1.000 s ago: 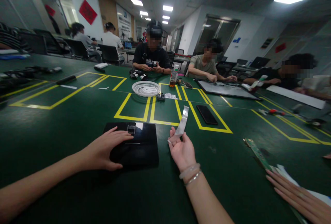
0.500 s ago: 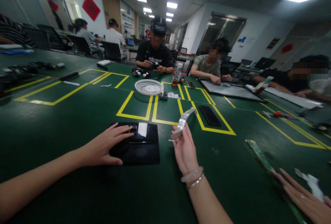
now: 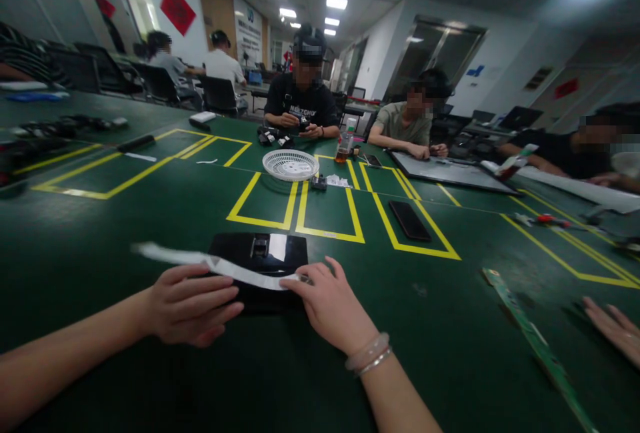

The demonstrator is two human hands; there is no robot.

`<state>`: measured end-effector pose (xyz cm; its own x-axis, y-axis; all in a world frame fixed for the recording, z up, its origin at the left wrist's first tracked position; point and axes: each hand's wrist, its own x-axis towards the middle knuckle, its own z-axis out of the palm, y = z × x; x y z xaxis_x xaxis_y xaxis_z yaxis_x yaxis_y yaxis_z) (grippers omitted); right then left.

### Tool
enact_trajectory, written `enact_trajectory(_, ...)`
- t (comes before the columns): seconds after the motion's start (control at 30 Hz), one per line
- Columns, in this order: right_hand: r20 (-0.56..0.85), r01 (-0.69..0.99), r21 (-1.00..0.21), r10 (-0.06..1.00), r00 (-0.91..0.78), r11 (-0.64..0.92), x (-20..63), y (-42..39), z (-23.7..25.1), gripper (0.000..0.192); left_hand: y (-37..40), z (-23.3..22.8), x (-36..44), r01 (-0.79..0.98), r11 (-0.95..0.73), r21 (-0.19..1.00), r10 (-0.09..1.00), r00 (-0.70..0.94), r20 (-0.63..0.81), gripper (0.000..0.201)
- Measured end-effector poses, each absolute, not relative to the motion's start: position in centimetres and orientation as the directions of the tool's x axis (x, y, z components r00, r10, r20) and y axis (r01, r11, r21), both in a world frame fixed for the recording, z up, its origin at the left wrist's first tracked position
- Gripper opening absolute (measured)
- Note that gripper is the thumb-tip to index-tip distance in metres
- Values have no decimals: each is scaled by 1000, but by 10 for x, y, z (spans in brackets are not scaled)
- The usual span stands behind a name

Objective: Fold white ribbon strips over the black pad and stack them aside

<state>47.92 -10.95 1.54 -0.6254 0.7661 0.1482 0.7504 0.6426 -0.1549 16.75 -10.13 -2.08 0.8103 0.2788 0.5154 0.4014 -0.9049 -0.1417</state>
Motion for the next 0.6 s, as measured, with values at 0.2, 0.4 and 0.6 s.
enact_trajectory(0.2,180,781,-105,784,-594,616,475,-112,14,49,-81,-2,189,463,-879,-112,406,851,333,21)
enact_trajectory(0.4,278,790,-103,780,-561,604,475,-112,17,49,-73,-8,186,596,-802,47,593,784,184,94)
enact_trajectory(0.6,360,783,-122,762,-538,610,475,-112,16,45,-70,-9,190,635,-763,116,646,756,107,92)
